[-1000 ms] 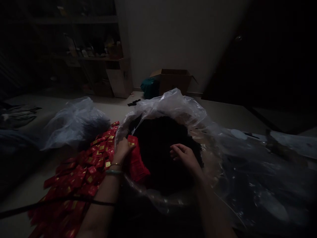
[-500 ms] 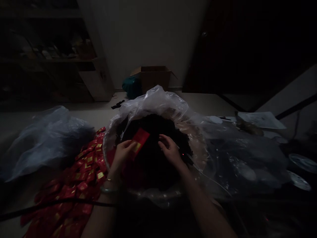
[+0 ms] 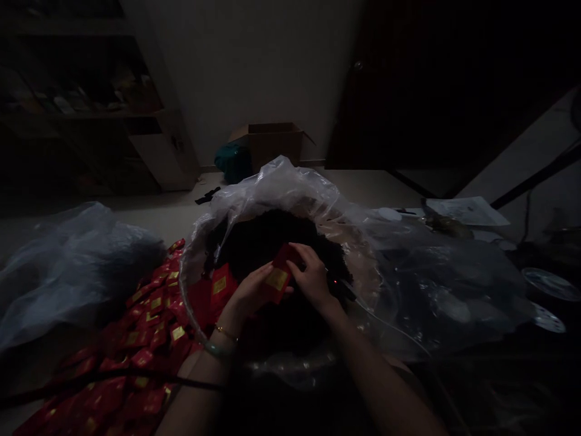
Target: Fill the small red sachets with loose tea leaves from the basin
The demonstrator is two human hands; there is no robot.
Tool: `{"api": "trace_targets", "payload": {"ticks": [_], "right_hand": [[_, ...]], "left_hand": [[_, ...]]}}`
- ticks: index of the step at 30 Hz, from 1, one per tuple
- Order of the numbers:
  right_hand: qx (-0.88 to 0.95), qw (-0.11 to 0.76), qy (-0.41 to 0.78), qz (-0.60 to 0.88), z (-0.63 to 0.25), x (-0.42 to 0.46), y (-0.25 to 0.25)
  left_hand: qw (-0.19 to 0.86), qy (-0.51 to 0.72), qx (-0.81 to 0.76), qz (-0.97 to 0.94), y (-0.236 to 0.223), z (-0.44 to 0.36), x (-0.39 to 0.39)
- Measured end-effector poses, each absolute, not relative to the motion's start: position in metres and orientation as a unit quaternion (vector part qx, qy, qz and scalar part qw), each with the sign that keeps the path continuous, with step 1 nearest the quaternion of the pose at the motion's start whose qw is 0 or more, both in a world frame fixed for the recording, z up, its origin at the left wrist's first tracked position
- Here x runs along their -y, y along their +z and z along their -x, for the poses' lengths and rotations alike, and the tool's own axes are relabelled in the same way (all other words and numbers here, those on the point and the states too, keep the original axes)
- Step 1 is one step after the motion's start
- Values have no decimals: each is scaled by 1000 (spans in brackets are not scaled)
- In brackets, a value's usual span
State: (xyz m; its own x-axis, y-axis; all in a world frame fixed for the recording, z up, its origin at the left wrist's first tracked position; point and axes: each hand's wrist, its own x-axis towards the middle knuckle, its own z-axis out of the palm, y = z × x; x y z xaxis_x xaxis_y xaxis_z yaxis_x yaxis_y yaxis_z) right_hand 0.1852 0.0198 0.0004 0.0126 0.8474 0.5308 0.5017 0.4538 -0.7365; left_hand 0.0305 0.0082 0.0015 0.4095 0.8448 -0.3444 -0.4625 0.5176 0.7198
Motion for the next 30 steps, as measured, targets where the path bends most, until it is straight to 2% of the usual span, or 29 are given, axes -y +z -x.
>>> {"api": "trace_targets", "payload": {"ticks": [4, 11, 18, 22, 27, 30], "right_hand": [[673, 515, 108, 520, -184, -19, -1], [676, 531, 77, 505, -183, -18, -1], [670, 454, 195, 554, -192, -18, 3], [708, 429, 232, 512, -199, -11, 15], [780, 343, 276, 445, -201, -1, 28], [779, 329, 306, 438, -201, 1, 29]], "left_hand": [[820, 368, -373, -230, 1, -31, -10], [806, 372, -411, -209, 3, -34, -10], [773, 334, -456, -289, 9, -31, -4], [743, 293, -442, -408, 17, -22, -2], [701, 300, -470, -445, 17, -13, 3], [664, 299, -478, -491, 14, -10, 1]]}}
